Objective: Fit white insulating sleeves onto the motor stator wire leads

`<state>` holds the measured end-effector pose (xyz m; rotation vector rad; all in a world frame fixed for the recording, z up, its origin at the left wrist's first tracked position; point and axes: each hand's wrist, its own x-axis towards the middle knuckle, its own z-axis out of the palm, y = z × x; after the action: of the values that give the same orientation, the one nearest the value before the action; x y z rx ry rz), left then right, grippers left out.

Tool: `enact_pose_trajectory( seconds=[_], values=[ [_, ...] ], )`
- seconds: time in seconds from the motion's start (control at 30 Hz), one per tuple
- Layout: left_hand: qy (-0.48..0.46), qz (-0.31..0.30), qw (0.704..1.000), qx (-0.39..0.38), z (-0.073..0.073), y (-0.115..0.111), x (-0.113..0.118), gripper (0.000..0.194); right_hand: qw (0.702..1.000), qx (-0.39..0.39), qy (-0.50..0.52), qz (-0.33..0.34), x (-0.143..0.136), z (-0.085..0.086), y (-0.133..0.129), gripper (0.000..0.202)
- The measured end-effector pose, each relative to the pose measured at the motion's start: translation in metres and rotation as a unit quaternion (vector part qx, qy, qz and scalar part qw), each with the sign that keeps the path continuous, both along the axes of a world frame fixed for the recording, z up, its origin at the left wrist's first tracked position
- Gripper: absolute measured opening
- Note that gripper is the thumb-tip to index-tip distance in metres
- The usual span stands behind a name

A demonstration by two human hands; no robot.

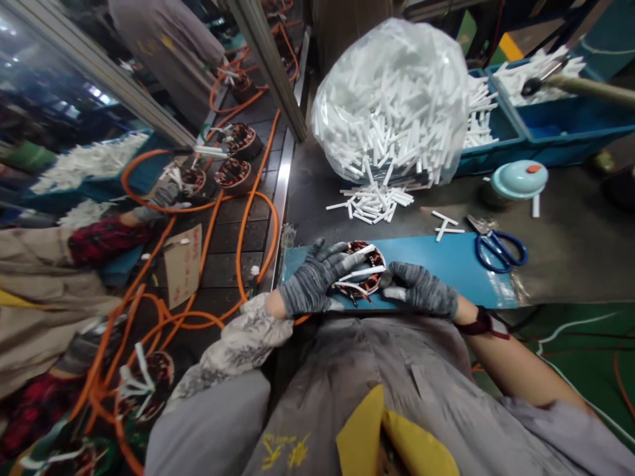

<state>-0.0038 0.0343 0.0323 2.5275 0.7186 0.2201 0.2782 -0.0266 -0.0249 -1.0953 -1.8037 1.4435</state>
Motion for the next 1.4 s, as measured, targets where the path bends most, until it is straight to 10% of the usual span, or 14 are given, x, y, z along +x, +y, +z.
enact_pose_trajectory(
  seconds=[0.2, 0.4, 0.6, 0.77, 1.4],
  values=[
    [-0.021, 0.167, 0.975, 0.148, -0.019, -0.029, 0.014, 0.072, 0.927, 0.225, -0.280, -0.109, 0.030, 0.009, 0.030, 0.025],
    [-0.131, 0.259, 0.940, 0.179, -0.051, -0.038, 0.023, 0.080, 0.853, 0.234, -0.445, -0.142, 0.098, 0.007, 0.056, 0.028],
    [-0.218, 0.237, 0.928, 0.187, -0.060, -0.046, 0.008, 0.065, 0.916, 0.208, -0.233, -0.254, 0.048, 0.019, 0.025, 0.031],
    [-0.185, 0.252, 0.931, 0.186, -0.063, -0.046, 0.008, 0.039, 0.972, 0.102, -0.067, -0.199, -0.007, 0.030, 0.001, 0.025],
    [-0.228, 0.270, 0.927, 0.126, -0.070, -0.044, 0.010, 0.042, 0.981, 0.068, -0.011, -0.183, -0.009, 0.020, 0.006, 0.030]
  ],
)
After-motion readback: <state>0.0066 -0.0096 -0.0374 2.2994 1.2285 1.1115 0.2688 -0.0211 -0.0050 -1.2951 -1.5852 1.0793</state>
